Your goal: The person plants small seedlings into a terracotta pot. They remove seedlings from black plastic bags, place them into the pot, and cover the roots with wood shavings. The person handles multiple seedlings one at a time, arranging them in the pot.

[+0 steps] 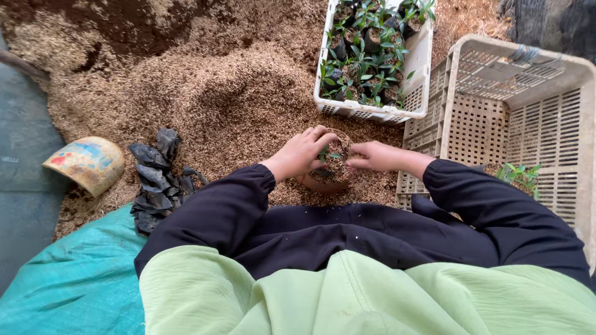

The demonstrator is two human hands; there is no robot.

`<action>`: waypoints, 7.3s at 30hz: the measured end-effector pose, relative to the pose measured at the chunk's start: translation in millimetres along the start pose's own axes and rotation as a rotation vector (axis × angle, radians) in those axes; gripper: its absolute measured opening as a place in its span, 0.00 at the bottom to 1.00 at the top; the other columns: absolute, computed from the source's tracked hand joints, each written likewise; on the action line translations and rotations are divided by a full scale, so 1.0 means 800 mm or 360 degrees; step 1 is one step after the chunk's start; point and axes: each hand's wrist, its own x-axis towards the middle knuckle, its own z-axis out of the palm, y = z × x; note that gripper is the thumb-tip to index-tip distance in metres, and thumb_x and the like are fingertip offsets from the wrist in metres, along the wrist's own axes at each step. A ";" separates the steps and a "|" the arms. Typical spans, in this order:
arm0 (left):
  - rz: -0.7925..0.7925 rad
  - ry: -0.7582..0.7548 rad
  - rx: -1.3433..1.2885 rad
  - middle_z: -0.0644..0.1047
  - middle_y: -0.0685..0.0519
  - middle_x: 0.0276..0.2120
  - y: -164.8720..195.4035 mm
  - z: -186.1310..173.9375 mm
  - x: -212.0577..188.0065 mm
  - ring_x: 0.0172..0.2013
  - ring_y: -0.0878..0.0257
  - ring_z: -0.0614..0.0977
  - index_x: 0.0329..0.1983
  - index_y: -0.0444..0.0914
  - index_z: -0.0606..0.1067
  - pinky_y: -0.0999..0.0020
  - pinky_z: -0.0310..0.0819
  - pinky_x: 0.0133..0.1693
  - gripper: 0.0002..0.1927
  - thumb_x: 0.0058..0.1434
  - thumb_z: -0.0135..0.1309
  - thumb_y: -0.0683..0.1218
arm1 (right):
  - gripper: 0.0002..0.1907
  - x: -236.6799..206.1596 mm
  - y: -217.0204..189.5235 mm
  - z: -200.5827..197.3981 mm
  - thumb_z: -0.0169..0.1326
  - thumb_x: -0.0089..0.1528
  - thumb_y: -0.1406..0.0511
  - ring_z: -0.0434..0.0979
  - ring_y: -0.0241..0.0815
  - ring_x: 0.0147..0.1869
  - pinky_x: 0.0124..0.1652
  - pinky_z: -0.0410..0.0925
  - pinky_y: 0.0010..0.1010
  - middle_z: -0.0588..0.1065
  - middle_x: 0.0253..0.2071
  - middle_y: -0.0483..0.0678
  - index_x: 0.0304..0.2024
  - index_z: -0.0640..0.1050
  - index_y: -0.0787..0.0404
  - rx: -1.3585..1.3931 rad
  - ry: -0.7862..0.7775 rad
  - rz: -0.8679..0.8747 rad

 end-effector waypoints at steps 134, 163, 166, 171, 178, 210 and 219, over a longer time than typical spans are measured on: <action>0.0087 0.0109 -0.0158 0.54 0.50 0.77 -0.023 0.005 -0.082 0.77 0.49 0.46 0.78 0.40 0.58 0.40 0.38 0.70 0.32 0.72 0.42 0.52 | 0.25 -0.051 -0.051 0.044 0.57 0.59 0.68 0.73 0.46 0.65 0.62 0.60 0.43 0.73 0.62 0.49 0.61 0.75 0.62 -0.0971 0.1251 -0.1082; 0.0554 0.0376 0.0347 0.73 0.54 0.55 -0.028 0.024 -0.095 0.66 0.60 0.71 0.72 0.42 0.68 0.44 0.51 0.72 0.30 0.65 0.55 0.46 | 0.24 -0.047 -0.056 0.057 0.57 0.61 0.66 0.74 0.45 0.59 0.60 0.63 0.40 0.74 0.57 0.48 0.61 0.75 0.61 -0.0935 0.1262 -0.1248; 0.0575 0.0416 0.0418 0.74 0.54 0.53 -0.027 0.026 -0.090 0.63 0.60 0.72 0.71 0.43 0.69 0.47 0.53 0.68 0.29 0.65 0.53 0.45 | 0.23 -0.050 -0.058 0.059 0.55 0.61 0.66 0.75 0.42 0.57 0.57 0.63 0.40 0.74 0.55 0.47 0.60 0.76 0.60 -0.1049 0.1309 -0.1322; 0.0621 0.0439 0.0434 0.74 0.54 0.52 -0.029 0.029 -0.086 0.62 0.59 0.73 0.69 0.41 0.70 0.49 0.54 0.67 0.27 0.64 0.52 0.44 | 0.26 -0.051 -0.063 0.070 0.51 0.60 0.67 0.74 0.47 0.60 0.60 0.65 0.40 0.74 0.58 0.51 0.62 0.74 0.64 -0.0980 0.1034 -0.1374; 0.0695 0.0447 0.0398 0.74 0.52 0.49 -0.025 0.038 -0.074 0.59 0.56 0.74 0.62 0.36 0.74 0.50 0.58 0.68 0.23 0.63 0.51 0.43 | 0.29 -0.046 -0.069 0.068 0.50 0.60 0.66 0.73 0.51 0.62 0.62 0.65 0.44 0.71 0.58 0.53 0.64 0.72 0.65 -0.1034 0.1132 -0.1126; 0.0520 0.0283 0.0178 0.68 0.46 0.69 -0.042 0.014 -0.071 0.73 0.55 0.63 0.57 0.35 0.73 0.38 0.30 0.73 0.19 0.64 0.51 0.45 | 0.25 -0.041 -0.039 0.054 0.58 0.63 0.56 0.70 0.40 0.67 0.65 0.48 0.47 0.73 0.63 0.44 0.62 0.77 0.54 -0.1136 0.1290 -0.0935; -0.0438 0.0434 -0.1028 0.71 0.45 0.55 -0.030 0.044 -0.032 0.57 0.56 0.75 0.56 0.35 0.71 0.60 0.70 0.60 0.14 0.72 0.47 0.47 | 0.08 0.008 -0.011 0.049 0.52 0.68 0.64 0.75 0.39 0.60 0.57 0.70 0.34 0.73 0.58 0.44 0.48 0.75 0.58 0.0642 0.1062 -0.0465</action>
